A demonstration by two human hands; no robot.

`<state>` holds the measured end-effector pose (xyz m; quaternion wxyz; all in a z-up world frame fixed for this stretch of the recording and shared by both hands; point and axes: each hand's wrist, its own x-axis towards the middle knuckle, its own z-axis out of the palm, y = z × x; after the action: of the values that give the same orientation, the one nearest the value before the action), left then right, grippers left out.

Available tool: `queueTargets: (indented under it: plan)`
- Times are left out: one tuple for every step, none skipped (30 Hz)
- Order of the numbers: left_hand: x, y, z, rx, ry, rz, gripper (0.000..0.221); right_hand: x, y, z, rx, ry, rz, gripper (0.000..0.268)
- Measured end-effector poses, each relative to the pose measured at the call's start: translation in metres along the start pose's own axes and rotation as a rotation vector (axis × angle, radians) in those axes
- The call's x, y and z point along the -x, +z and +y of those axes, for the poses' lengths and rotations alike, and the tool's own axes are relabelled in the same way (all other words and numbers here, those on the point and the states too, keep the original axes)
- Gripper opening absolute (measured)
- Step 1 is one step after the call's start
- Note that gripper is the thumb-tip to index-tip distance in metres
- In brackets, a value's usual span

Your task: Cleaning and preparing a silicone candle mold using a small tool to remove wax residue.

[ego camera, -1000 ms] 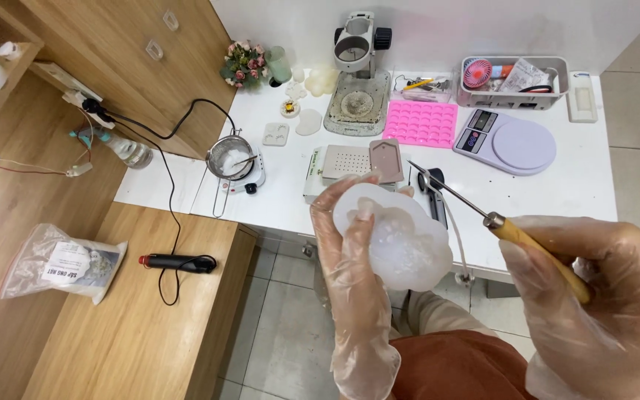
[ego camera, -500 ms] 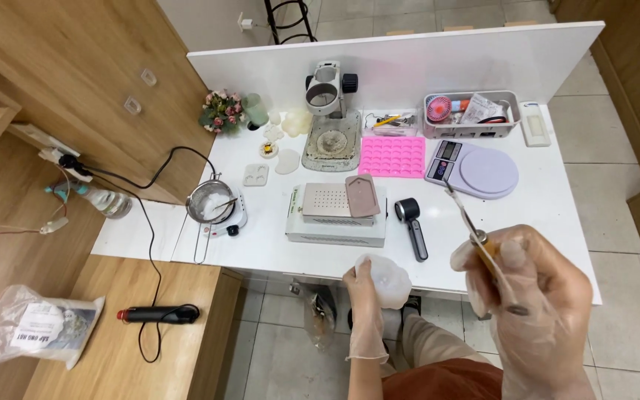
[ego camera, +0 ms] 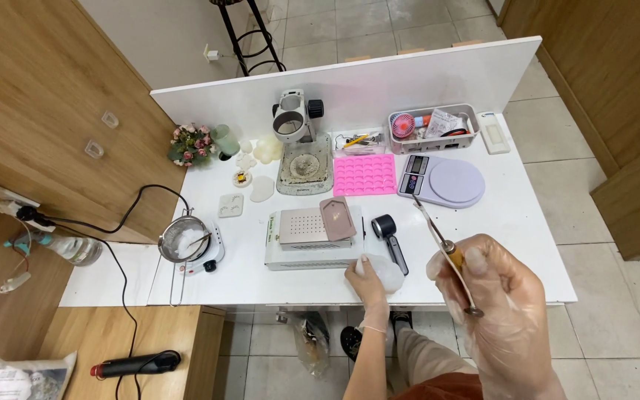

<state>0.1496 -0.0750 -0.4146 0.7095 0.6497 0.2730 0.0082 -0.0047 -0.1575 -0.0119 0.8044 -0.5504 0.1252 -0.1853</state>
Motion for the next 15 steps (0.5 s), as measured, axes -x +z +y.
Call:
queueTargets:
  plan:
    - [0.006, 0.0, 0.003, -0.001, 0.0, -0.001, 0.056, -0.001, -0.001, 0.001, 0.0, 0.0, 0.002, 0.035]
    - [0.013, -0.001, 0.005, -0.063, 0.075, 0.004, 0.054, -0.002, -0.001, 0.002, 0.013, -0.018, 0.029, 0.031]
    - [0.021, -0.004, 0.007, -0.13, 0.15, 0.011, 0.052, -0.001, -0.002, 0.003, 0.024, -0.031, 0.058, 0.028]
    - [0.017, -0.005, -0.007, -0.135, 0.149, 0.012, 0.052, -0.002, -0.003, 0.006, 0.022, -0.027, 0.061, 0.028]
    - [0.014, -0.006, -0.022, -0.138, 0.088, 0.023, 0.055, -0.001, -0.003, 0.008, 0.017, -0.036, 0.065, 0.026]
    - [0.011, -0.007, -0.037, -0.142, 0.028, 0.036, 0.059, -0.001, -0.004, 0.011, 0.012, -0.044, 0.068, 0.025]
    - [0.011, -0.008, -0.041, -0.142, 0.029, 0.036, 0.059, 0.0, -0.004, 0.012, 0.011, -0.045, 0.069, 0.025]
    - [0.01, -0.009, -0.046, -0.254, -0.032, 0.067, 0.057, 0.001, -0.003, 0.012, 0.029, -0.055, 0.06, 0.025]
    - [0.01, -0.009, -0.05, -0.368, -0.093, 0.096, 0.055, 0.002, -0.003, 0.012, 0.047, -0.064, 0.055, 0.025]
    - [0.015, -0.01, -0.038, -0.37, -0.091, 0.093, 0.055, 0.0, -0.004, 0.013, 0.046, -0.066, 0.059, 0.025]
    - [0.022, -0.012, -0.026, -0.515, -0.055, 0.106, 0.053, 0.001, -0.005, 0.015, 0.035, -0.089, 0.04, 0.025]
    - [0.029, -0.015, -0.016, -0.659, -0.018, 0.118, 0.052, 0.001, -0.007, 0.017, 0.024, -0.112, 0.02, 0.025]
    - [0.033, -0.018, 0.0, -0.662, -0.019, 0.117, 0.052, 0.002, -0.006, 0.017, 0.023, -0.111, 0.022, 0.025]
    - [0.036, -0.021, 0.015, -0.778, -0.125, 0.001, 0.054, 0.003, -0.005, 0.017, 0.044, -0.131, 0.04, 0.023]
    - [0.036, -0.025, 0.034, -0.891, -0.228, -0.114, 0.056, 0.002, -0.002, 0.016, 0.062, -0.153, 0.055, 0.021]
